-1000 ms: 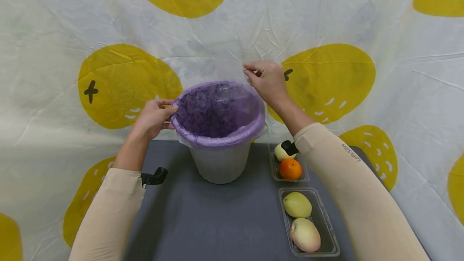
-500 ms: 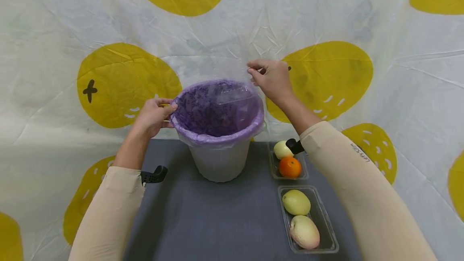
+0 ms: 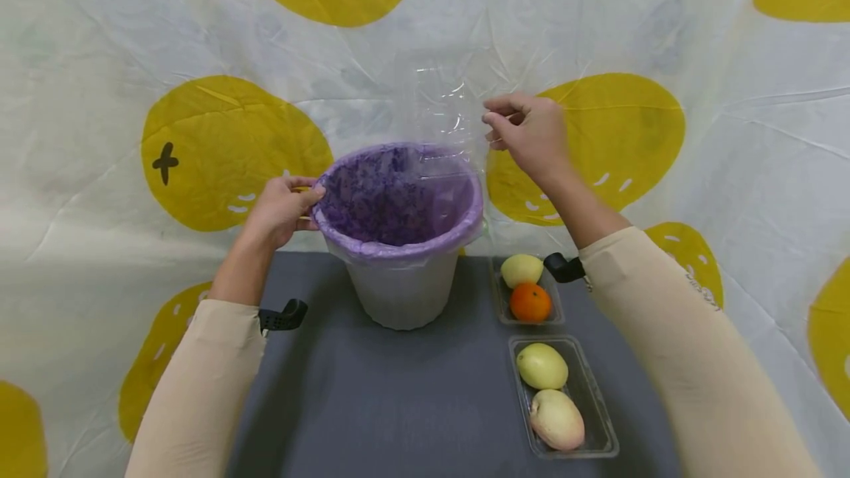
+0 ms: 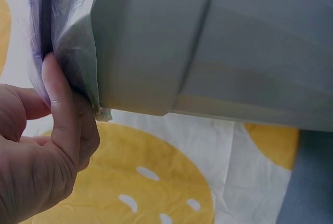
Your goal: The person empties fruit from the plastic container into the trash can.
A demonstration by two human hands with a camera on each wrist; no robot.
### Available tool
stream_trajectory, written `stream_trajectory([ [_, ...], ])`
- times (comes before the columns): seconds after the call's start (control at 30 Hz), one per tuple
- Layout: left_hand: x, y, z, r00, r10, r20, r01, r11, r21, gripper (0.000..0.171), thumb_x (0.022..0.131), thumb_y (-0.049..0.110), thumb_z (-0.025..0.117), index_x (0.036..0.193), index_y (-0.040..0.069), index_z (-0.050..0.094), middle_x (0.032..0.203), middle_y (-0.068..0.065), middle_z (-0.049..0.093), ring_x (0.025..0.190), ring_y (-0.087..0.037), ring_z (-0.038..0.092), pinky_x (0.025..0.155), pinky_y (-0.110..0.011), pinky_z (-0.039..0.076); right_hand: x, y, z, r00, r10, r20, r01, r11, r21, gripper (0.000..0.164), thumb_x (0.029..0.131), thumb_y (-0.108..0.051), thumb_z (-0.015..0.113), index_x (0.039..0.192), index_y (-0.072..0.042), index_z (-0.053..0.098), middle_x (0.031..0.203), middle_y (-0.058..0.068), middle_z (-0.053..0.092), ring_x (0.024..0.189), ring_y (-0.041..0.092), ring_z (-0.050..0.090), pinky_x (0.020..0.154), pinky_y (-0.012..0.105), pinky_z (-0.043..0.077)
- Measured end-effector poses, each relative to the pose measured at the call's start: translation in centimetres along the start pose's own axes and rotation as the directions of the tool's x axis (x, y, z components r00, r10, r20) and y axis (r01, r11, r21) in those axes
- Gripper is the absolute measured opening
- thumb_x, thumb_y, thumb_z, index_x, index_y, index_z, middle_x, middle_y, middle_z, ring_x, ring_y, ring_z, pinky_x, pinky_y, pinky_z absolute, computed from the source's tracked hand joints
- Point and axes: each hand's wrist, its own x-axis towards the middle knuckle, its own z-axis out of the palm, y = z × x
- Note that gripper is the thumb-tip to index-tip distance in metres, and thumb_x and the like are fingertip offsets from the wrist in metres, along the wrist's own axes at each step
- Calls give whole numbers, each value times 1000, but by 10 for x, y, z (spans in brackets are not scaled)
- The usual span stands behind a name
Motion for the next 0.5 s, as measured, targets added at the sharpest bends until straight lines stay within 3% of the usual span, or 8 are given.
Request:
stream_trajectory([
  [0.33, 0, 2, 1, 1000, -6, -9, 6, 1000, -1, 56, 108, 25, 55, 158, 5, 38, 122, -6, 54, 78, -10, 63, 67, -26, 62, -5, 4, -36, 1000, 4, 18, -3, 999, -39, 25, 95, -12, 76, 115, 3, 77, 92, 5, 76, 63, 3, 68, 61, 16, 59],
  [0.5, -1, 3, 1, 1000, -5, -11, 5, 1000, 4, 56, 109, 26, 54, 159, 7, 37, 130, -7, 51, 81, -10, 63, 68, -26, 61, -13, 13, -54, 1000, 20, 6, -20, 999, 32, 22, 94, -7, 75, 113, 4, 76, 92, 1, 77, 64, 5, 70, 62, 19, 60],
])
